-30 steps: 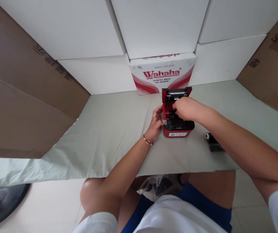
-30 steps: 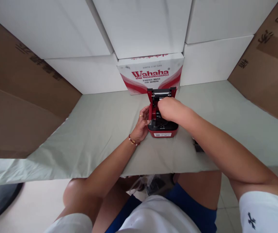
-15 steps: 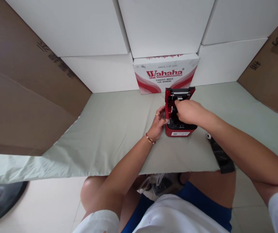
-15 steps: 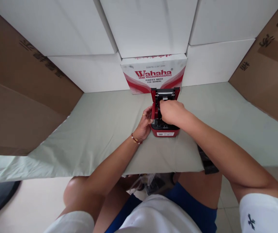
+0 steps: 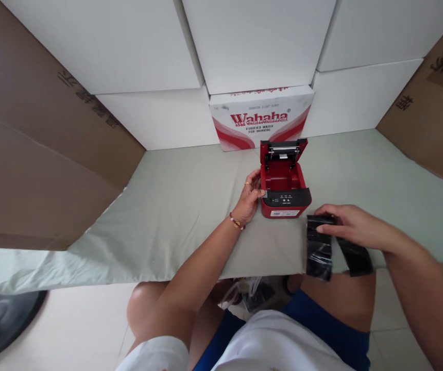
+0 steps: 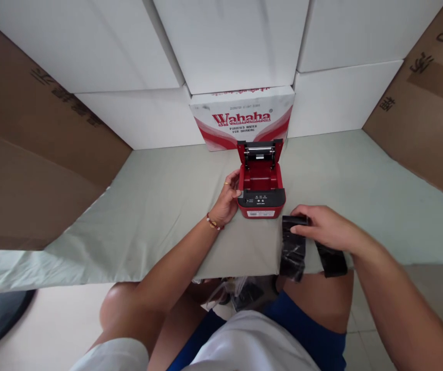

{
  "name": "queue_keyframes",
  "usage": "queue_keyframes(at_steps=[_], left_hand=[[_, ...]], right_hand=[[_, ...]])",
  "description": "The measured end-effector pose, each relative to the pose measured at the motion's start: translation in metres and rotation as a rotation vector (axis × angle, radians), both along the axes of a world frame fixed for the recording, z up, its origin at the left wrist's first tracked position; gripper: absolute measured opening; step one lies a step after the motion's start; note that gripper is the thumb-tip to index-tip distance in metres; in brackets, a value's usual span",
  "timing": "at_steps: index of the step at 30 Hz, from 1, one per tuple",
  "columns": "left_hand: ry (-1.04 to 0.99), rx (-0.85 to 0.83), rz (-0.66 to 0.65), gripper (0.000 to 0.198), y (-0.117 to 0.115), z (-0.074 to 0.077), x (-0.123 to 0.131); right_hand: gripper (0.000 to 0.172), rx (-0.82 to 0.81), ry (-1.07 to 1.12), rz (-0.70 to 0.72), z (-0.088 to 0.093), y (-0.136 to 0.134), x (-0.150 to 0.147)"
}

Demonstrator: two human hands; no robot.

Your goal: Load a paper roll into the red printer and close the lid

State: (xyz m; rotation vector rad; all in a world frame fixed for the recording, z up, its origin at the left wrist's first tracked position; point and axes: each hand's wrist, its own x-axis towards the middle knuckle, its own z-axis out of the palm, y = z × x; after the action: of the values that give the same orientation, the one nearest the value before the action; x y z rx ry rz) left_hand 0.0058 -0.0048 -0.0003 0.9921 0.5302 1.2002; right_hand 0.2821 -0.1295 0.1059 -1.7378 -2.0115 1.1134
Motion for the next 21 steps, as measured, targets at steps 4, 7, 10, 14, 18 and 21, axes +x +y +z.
queue_keyframes(at_steps=[4, 7, 10, 14, 18, 21], left_hand=[[0.014, 0.013, 0.003, 0.076, -0.001, 0.000, -0.001], [0.026, 0.027, -0.002, 0.077, -0.001, 0.000, -0.002], [0.025, 0.027, -0.003, 0.077, -0.001, 0.000, -0.002], [0.031, 0.022, -0.003, 0.076, -0.001, -0.001, -0.002], [0.030, 0.017, 0.012, 0.076, -0.001, 0.000, -0.002], [0.023, -0.003, 0.020, 0.076, -0.002, 0.001, -0.001]], right_hand=[[0.038, 0.187, -0.028, -0.028, -0.037, -0.009, -0.011], [0.036, 0.362, -0.094, -0.159, -0.039, -0.014, 0.007], [0.039, 0.409, -0.257, -0.244, -0.040, -0.014, 0.036], [0.040, 0.317, -0.269, -0.130, -0.052, -0.013, 0.056], [0.044, 0.342, -0.276, -0.075, -0.061, -0.013, 0.060], [0.043, 0.254, -0.339, -0.073, -0.046, -0.014, 0.066]])
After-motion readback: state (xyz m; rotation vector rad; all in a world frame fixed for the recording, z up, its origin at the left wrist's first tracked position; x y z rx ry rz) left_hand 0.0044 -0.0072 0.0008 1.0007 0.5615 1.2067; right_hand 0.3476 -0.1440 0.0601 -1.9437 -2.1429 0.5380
